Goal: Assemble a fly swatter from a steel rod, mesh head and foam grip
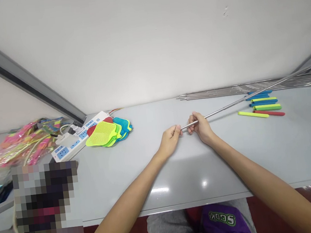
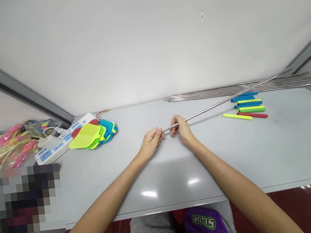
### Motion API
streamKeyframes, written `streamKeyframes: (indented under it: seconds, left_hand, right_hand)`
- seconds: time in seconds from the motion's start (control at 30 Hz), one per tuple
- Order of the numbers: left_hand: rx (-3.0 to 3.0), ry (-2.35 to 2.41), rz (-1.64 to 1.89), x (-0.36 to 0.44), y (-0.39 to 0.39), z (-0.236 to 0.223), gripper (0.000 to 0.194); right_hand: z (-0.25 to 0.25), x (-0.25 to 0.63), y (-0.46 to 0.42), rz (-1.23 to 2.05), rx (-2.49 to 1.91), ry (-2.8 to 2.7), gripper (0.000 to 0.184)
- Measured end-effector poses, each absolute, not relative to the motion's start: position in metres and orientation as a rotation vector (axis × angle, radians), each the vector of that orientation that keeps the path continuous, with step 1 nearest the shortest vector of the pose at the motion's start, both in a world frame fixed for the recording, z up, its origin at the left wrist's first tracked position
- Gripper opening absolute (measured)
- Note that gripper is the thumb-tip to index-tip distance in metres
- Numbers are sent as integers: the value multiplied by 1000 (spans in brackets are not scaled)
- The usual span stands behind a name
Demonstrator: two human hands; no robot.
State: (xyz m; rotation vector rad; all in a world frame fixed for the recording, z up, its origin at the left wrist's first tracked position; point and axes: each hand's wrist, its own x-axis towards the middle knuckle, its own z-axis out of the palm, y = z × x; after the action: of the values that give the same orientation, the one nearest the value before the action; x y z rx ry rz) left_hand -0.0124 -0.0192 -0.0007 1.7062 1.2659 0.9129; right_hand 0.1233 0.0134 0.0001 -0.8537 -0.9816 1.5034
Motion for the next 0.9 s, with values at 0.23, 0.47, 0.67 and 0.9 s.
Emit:
streamKeyframes:
  seconds: [0.23,0.47,0.67,0.9]
  left_hand:
    - [1669,1344,1014,-13,-19,1,43]
    - [1695,1353,1055,-16,-17,5,41]
    - [1955,1337,1008,-19,-14,9,35]
    - [2105,1427,1044,-21,-11,6,32]
  right_hand:
    - [-6,127,16,1471,-949,-1012,36]
    - [-4,126,14,1469,-987,-1071,36]
    - [-2,125,14,1456,-991,-1056,36]
    - [-3,124,13,1444,-996,-1072,36]
